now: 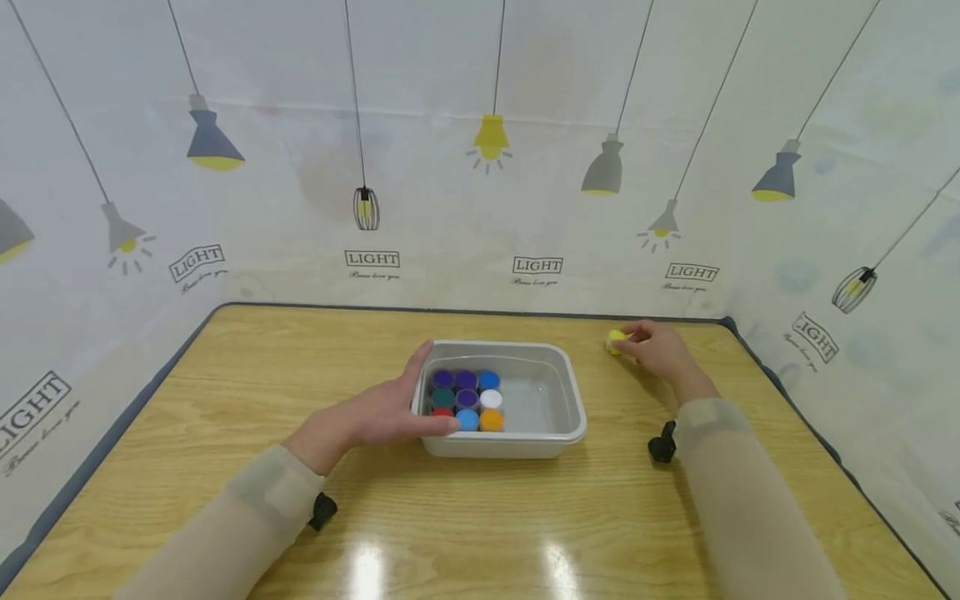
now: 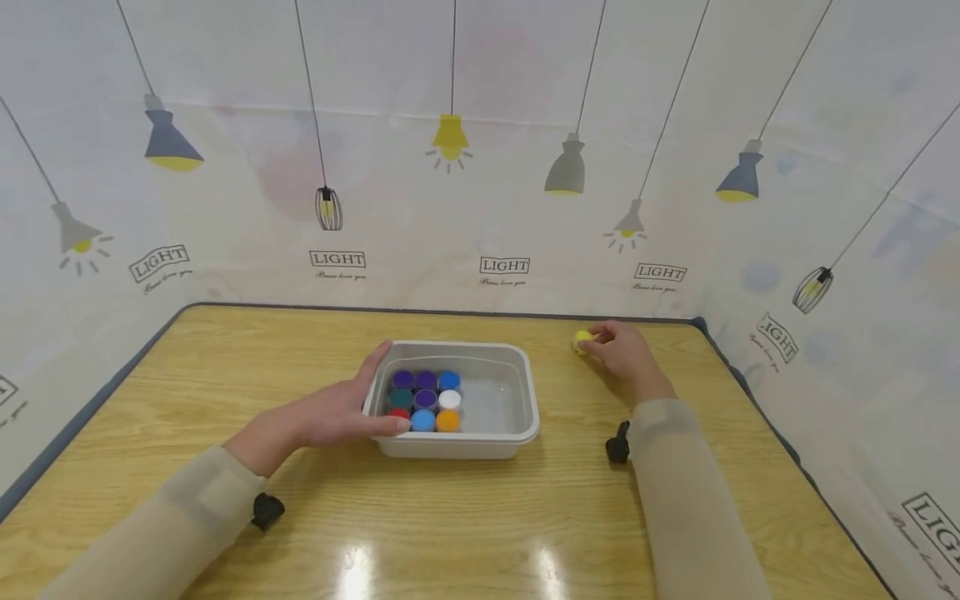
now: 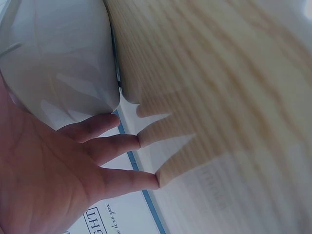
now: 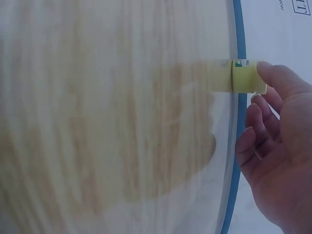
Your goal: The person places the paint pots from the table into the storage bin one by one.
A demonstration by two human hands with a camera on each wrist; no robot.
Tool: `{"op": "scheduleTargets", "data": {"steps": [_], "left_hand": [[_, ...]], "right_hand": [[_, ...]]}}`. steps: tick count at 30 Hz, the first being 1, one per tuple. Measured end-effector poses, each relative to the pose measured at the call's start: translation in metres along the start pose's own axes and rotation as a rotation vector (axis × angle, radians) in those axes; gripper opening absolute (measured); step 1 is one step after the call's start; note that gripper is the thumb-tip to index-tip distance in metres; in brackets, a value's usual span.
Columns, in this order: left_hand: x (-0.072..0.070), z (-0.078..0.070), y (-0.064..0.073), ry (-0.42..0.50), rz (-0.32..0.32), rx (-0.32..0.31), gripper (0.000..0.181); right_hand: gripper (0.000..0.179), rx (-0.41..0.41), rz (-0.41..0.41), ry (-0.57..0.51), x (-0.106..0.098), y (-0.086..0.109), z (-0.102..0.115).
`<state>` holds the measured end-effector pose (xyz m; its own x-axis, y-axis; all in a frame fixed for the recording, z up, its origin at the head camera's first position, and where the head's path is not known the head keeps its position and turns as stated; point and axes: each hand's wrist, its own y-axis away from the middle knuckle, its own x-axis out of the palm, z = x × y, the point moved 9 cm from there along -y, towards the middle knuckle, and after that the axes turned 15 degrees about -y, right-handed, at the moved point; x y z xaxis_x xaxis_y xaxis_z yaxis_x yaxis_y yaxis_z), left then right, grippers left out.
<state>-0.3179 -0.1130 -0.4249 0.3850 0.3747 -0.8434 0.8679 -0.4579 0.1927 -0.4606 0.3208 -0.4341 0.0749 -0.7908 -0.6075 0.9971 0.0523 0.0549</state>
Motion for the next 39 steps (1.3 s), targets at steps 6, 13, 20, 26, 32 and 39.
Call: {"op": "scheduleTargets", "data": {"steps": [6,13,20,26,32,39], "left_hand": [[0.0,-0.002,-0.001,0.006,0.006,-0.002,0.135],[-0.001,-0.003,0.0,-0.006,0.005,-0.011,0.135],[-0.001,-0.002,-0.001,-0.013,0.0,-0.01,0.136],[-0.001,-0.002,0.0,-0.013,-0.001,-0.014,0.136],[0.001,-0.001,-0.001,-0.011,-0.001,-0.02,0.136],[0.002,0.0,-0.001,-0.012,-0.001,-0.017,0.137]], "right_hand": [[0.048,-0.058,0.058,0.02,0.005,0.01,0.009],[0.049,-0.144,0.063,0.021,0.007,0.027,0.038],[0.045,-0.226,0.095,-0.035,0.006,0.047,0.077],[0.036,-0.322,0.111,-0.063,0.007,0.064,0.108],[0.032,-0.384,0.132,-0.082,0.013,0.079,0.138],[0.03,-0.451,0.209,-0.119,0.036,0.087,0.157]]}}
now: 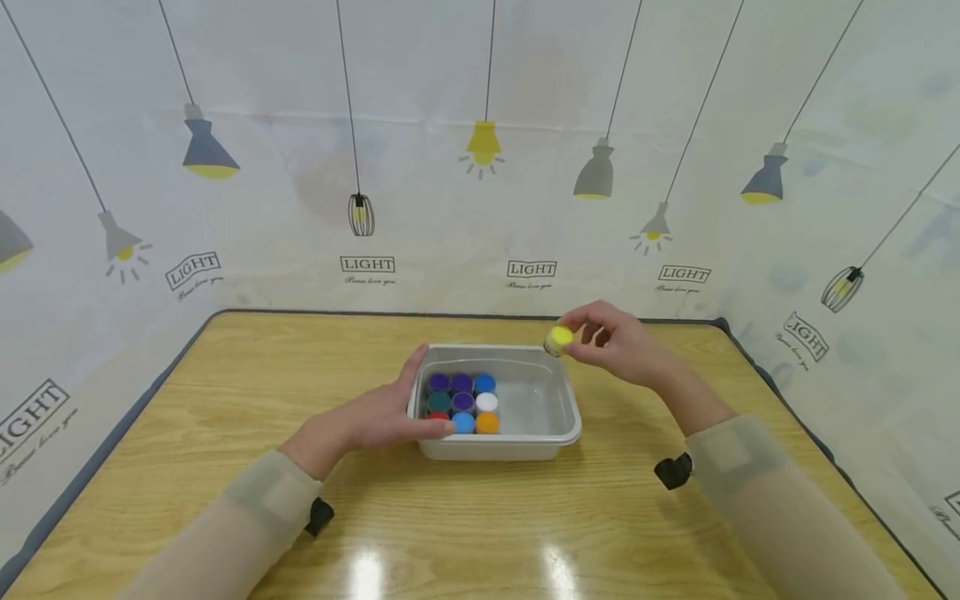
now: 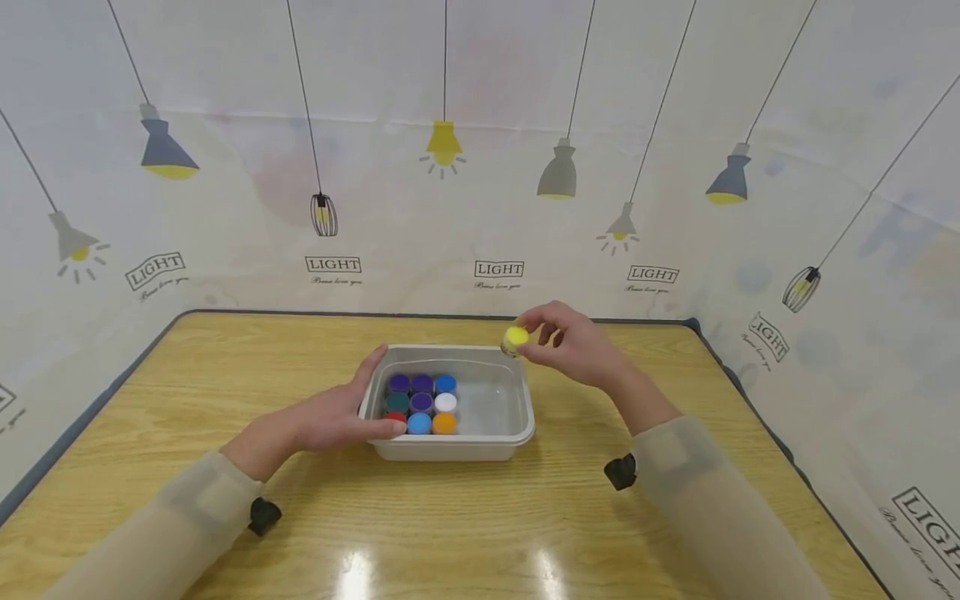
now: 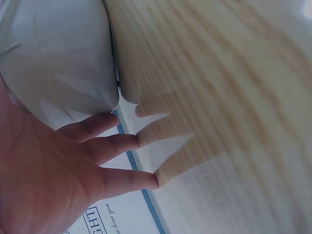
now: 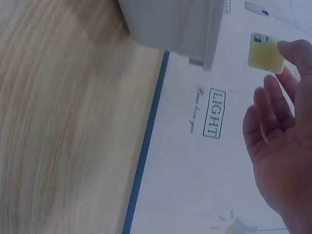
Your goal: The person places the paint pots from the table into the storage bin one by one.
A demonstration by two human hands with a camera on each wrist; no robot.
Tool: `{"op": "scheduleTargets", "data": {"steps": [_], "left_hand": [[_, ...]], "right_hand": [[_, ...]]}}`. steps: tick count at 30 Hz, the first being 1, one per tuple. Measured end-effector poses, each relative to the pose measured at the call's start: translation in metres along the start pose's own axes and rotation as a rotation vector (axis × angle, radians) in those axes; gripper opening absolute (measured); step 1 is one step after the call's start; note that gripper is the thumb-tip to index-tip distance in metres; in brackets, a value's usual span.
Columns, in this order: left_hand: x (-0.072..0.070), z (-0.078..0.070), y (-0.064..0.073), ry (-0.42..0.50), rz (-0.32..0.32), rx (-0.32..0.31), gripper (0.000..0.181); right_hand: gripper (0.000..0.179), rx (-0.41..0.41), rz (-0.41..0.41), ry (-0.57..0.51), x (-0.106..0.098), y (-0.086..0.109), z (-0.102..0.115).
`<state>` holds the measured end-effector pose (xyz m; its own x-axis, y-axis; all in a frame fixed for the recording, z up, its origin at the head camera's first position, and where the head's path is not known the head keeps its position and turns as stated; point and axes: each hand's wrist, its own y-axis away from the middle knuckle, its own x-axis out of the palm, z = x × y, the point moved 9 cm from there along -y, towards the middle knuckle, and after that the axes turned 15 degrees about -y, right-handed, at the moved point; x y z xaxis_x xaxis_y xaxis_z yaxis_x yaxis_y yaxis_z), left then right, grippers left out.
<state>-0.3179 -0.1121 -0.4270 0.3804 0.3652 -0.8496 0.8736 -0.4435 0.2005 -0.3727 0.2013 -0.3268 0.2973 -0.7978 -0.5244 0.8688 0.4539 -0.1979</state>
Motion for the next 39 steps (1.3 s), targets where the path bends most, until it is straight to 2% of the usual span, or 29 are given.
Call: {"op": "scheduleTargets", "data": {"steps": [5,12,21,30,39], "left_hand": [[0.0,-0.001,0.0,-0.005,0.006,-0.005,0.136],[-0.001,-0.002,0.001,-0.005,0.006,-0.004,0.134],[0.0,-0.002,0.003,-0.003,0.008,-0.019,0.134],[0.0,-0.002,0.003,-0.01,0.012,-0.024,0.134],[0.0,-0.003,0.002,0.001,0.015,-0.023,0.134]], "right_hand": [[0.03,-0.045,0.046,0.031,0.018,-0.006,-0.001],[0.031,0.006,0.098,0.058,0.042,-0.013,-0.014],[0.031,0.016,0.165,0.087,0.068,-0.028,-0.026],[0.029,-0.014,0.213,0.212,0.079,-0.035,-0.024],[0.031,0.059,0.254,0.388,0.089,-0.035,-0.027]]}}
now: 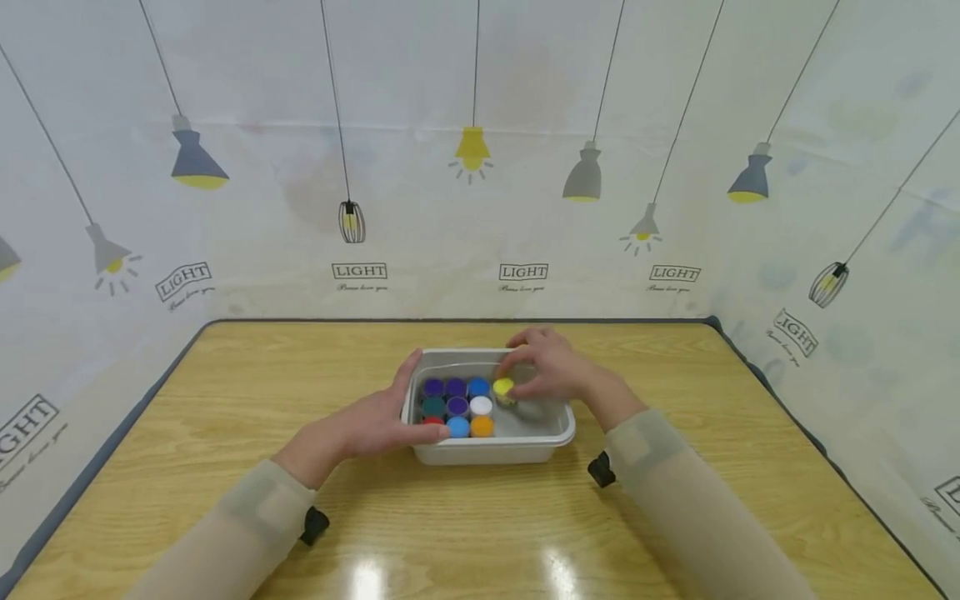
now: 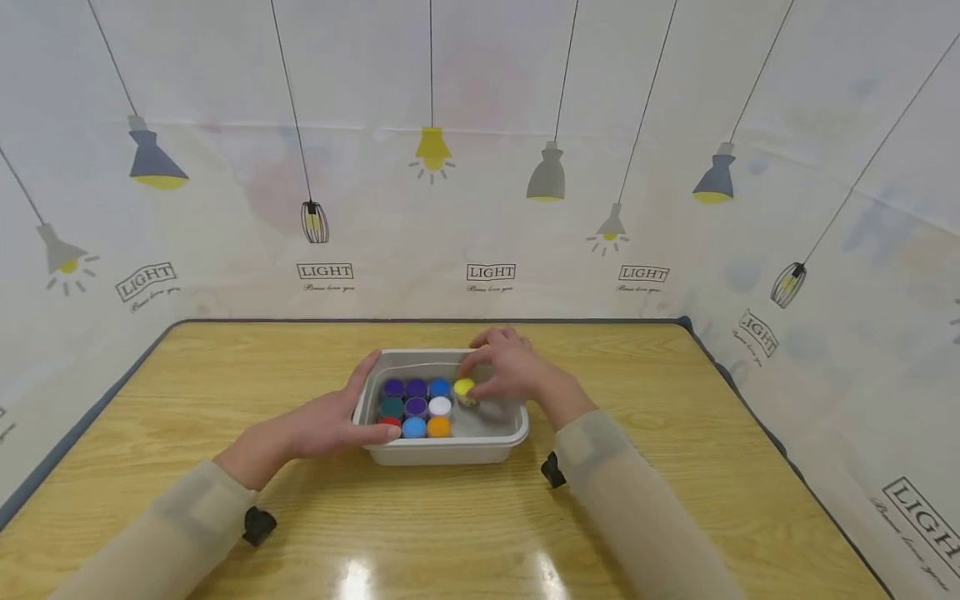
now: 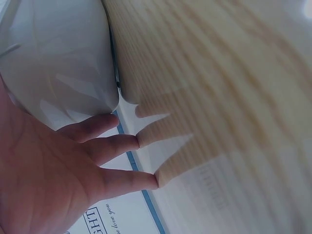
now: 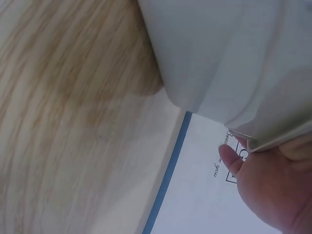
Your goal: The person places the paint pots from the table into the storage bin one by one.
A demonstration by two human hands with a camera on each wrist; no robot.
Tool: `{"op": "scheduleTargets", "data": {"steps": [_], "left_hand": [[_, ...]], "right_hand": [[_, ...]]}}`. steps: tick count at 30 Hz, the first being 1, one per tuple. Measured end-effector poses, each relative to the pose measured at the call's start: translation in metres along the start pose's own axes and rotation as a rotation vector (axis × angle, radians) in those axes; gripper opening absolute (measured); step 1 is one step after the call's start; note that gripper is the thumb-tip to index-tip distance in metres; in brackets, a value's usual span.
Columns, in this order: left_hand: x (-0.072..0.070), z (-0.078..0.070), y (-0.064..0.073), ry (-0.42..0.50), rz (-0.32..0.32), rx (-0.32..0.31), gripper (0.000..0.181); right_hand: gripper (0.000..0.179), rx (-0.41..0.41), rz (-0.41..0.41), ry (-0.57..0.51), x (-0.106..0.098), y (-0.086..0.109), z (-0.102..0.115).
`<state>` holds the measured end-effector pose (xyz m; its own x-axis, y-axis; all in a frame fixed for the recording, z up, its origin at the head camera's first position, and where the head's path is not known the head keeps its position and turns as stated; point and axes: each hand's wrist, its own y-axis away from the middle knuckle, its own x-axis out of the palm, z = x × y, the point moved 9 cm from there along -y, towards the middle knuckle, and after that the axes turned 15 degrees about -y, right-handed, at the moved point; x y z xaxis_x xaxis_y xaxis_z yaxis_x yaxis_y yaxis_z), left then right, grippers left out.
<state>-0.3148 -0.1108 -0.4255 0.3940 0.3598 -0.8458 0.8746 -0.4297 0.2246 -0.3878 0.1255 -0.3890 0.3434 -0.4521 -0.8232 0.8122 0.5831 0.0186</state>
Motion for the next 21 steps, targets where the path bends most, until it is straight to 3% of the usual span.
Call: {"op": "scheduleTargets", "data": {"steps": [8,21], "left_hand": [[0.0005,0.0009,-0.0004,-0.005,-0.002,0.004,0.133],[0.0002,-0.0006,-0.0011,-0.007,-0.006,0.011,0.133]], "right_hand": [[0.034,0.038,0.021,0.023,0.0037,-0.0004,0.0024],[0.035,0.06,0.017,-0.024,0.0042,0.0002,0.0006]]}}
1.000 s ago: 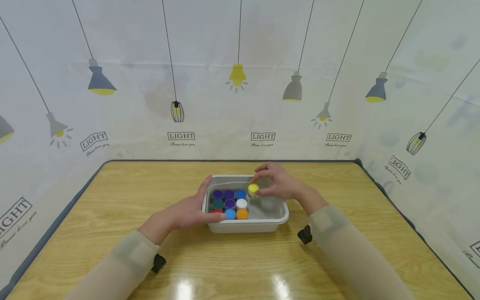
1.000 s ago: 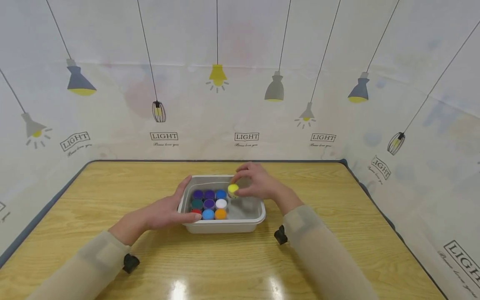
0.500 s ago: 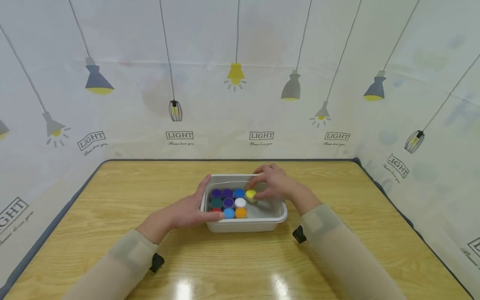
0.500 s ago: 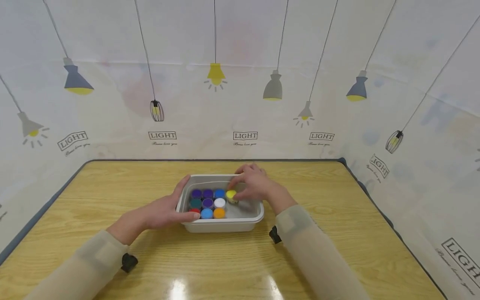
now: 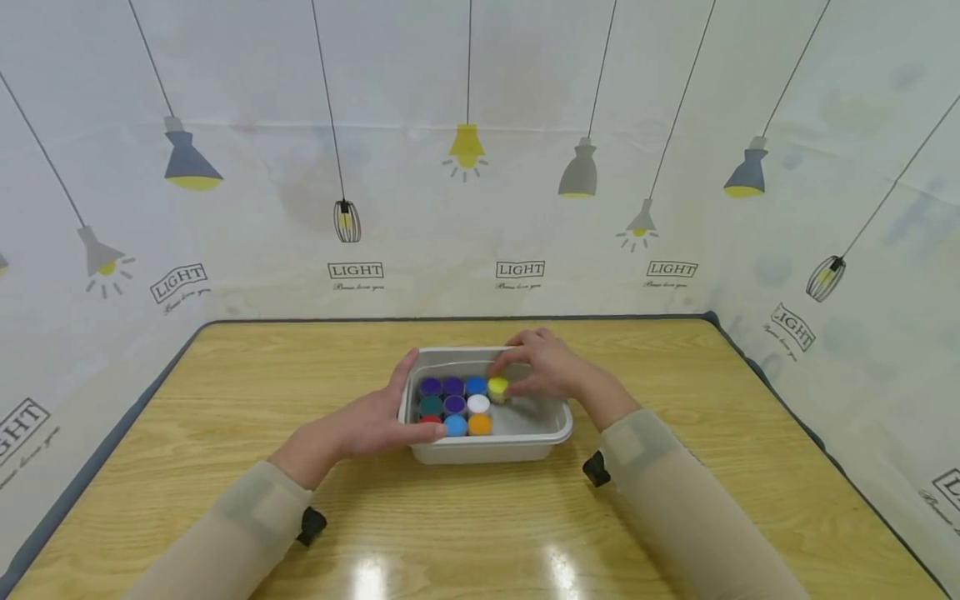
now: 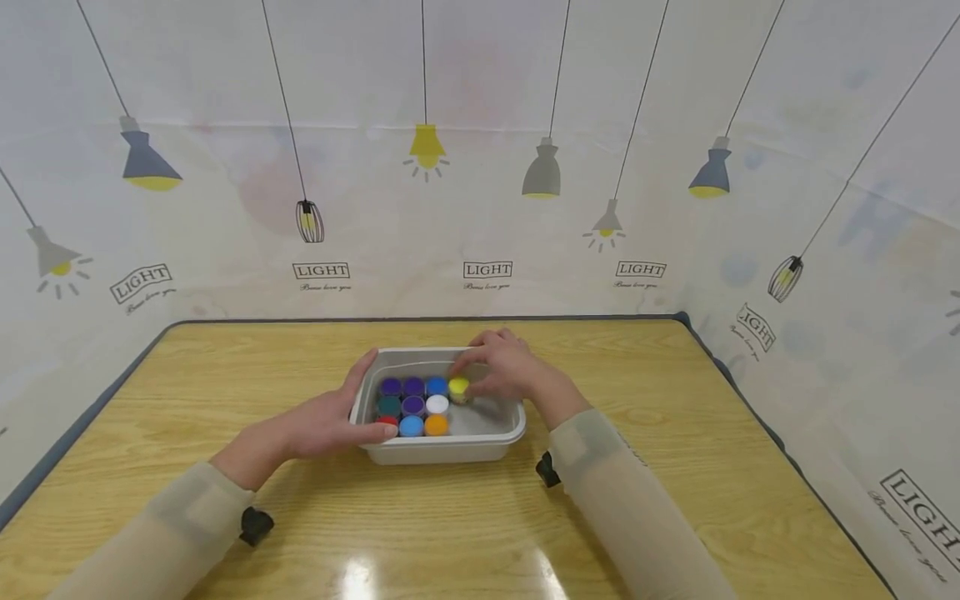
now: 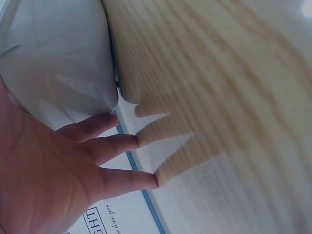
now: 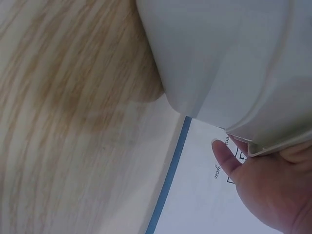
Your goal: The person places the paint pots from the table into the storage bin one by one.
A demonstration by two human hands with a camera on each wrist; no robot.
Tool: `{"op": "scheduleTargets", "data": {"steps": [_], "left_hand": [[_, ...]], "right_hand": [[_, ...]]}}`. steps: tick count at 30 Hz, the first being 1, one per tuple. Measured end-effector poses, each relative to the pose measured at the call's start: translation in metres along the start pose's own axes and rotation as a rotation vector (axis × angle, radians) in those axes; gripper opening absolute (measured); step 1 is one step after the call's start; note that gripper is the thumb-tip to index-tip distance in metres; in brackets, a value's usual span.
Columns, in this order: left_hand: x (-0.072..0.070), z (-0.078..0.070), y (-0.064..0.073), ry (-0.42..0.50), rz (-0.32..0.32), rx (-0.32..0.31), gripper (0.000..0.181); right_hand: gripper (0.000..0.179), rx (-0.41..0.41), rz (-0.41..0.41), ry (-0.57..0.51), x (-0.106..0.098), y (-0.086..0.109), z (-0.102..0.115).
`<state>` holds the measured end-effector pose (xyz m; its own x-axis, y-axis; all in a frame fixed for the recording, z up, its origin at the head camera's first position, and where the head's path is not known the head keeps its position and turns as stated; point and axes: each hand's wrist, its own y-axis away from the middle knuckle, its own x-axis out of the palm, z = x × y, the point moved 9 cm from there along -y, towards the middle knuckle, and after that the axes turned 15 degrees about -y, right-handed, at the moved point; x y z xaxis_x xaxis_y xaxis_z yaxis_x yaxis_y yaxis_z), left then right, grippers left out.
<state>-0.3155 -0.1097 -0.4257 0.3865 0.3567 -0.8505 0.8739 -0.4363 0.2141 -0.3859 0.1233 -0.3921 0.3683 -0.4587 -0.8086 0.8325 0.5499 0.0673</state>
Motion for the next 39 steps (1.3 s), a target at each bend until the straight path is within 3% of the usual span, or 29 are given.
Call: {"op": "scheduleTargets", "data": {"steps": [13,28,39], "left_hand": [[0.0001,0.002,0.002,-0.005,0.007,-0.005,0.134],[-0.0005,0.0034,0.0049,-0.005,0.004,-0.007,0.134],[0.0003,0.0018,0.0046,0.004,0.007,-0.002,0.134]], "right_hand": [[0.038,-0.005,0.014,-0.041,0.0035,0.0012,0.0037],[0.038,0.003,0.017,-0.011,0.0069,-0.0015,0.0045],[0.042,-0.034,0.02,0.002,0.0064,0.0007,0.0069]]}}
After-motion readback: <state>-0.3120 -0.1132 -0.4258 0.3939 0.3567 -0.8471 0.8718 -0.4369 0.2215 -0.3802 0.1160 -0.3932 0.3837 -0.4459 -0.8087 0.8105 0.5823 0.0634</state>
